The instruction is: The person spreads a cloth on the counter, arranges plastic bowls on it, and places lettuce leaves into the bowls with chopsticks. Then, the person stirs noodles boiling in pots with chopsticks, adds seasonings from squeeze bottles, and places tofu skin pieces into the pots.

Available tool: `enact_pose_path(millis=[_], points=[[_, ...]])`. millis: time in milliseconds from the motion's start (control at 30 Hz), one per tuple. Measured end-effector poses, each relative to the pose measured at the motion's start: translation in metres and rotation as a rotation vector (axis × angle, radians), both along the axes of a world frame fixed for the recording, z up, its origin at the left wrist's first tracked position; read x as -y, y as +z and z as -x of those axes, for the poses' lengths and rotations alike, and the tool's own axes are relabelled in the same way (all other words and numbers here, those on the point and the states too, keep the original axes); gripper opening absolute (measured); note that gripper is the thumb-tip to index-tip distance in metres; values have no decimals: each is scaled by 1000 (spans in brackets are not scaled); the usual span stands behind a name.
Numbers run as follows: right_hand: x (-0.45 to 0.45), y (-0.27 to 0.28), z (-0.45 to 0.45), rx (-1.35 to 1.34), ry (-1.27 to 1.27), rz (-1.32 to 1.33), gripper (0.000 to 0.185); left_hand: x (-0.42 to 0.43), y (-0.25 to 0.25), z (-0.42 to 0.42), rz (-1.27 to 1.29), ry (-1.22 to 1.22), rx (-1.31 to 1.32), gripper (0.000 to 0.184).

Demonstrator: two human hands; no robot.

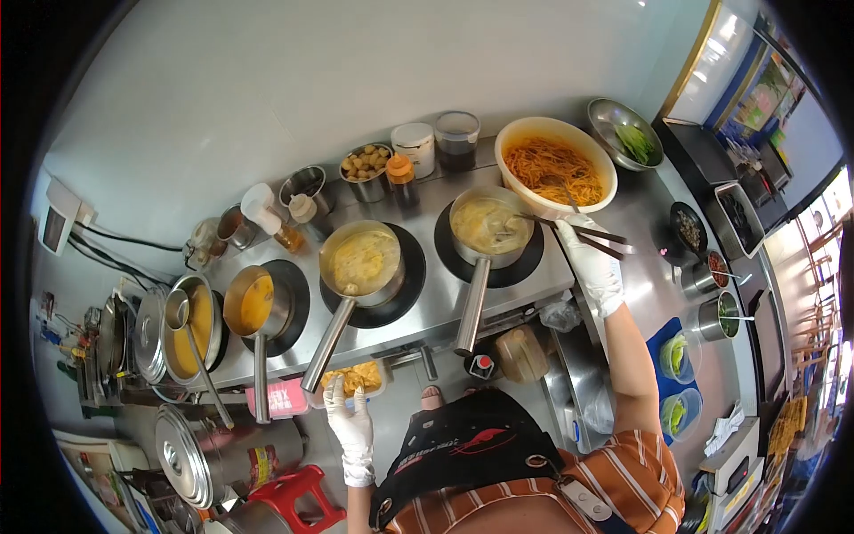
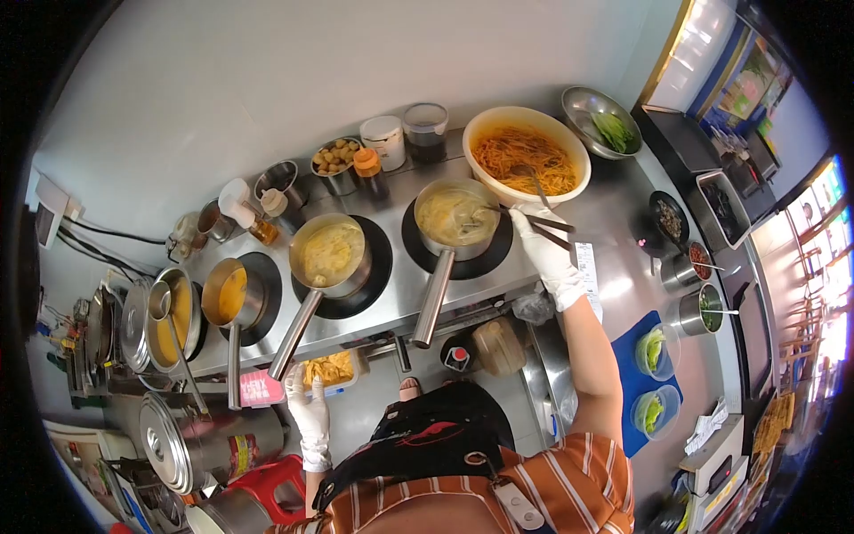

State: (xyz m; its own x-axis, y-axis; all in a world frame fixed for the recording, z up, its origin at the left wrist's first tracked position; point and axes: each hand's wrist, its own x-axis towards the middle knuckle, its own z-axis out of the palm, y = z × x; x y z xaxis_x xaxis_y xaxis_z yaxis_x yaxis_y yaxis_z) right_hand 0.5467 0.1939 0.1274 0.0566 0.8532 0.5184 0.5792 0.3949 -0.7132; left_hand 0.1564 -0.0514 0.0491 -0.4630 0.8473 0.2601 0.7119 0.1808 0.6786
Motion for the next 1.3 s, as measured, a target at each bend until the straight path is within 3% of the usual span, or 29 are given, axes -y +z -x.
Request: enact_pose_path(millis=[133, 167, 200, 300, 367, 433, 567, 667, 733, 800, 867, 1000, 1100, 1300], points=[[0, 9, 16, -74, 72, -69, 8, 3, -6, 8, -51, 29, -90, 40], [1, 9, 33, -247, 129, -107, 7, 3, -6, 10, -34, 58, -96, 41], [1, 12, 52, -253, 163, -95, 7, 5, -5, 13, -17, 81, -100, 41], [4, 15, 115, -318, 411, 25, 6, 11, -13, 29, -55, 155, -190, 42], [-1, -9, 159, -236, 506, 89, 8, 17, -11, 35, -56, 178, -162, 42], [-8, -25, 196, -329, 636, 240, 16, 21, -10, 39, -62, 196, -131, 43], [-22, -52, 241, -308, 745, 370, 16, 35, -9, 40, -47, 235, -122, 42], [-19, -49, 235, -175, 746, 369, 14, 45, -8, 42, -12, 256, -118, 42], [-25, -45, 221, -293, 683, 451, 14, 52, -12, 41, -1, 270, -110, 42], [-30, -34, 211, -185, 611, 351, 12, 55, -16, 42, 21, 266, -91, 43], [-28, -22, 206, -203, 625, 236, 12, 55, -12, 41, 34, 274, -77, 43], [-14, -25, 221, -343, 693, 326, 15, 52, -11, 42, 18, 241, -81, 43], [-11, -42, 230, -162, 740, 334, 13, 48, -9, 41, 10, 220, -88, 43], [-7, -22, 197, -274, 612, 181, 10, 53, -13, 40, 4, 233, -100, 43]])
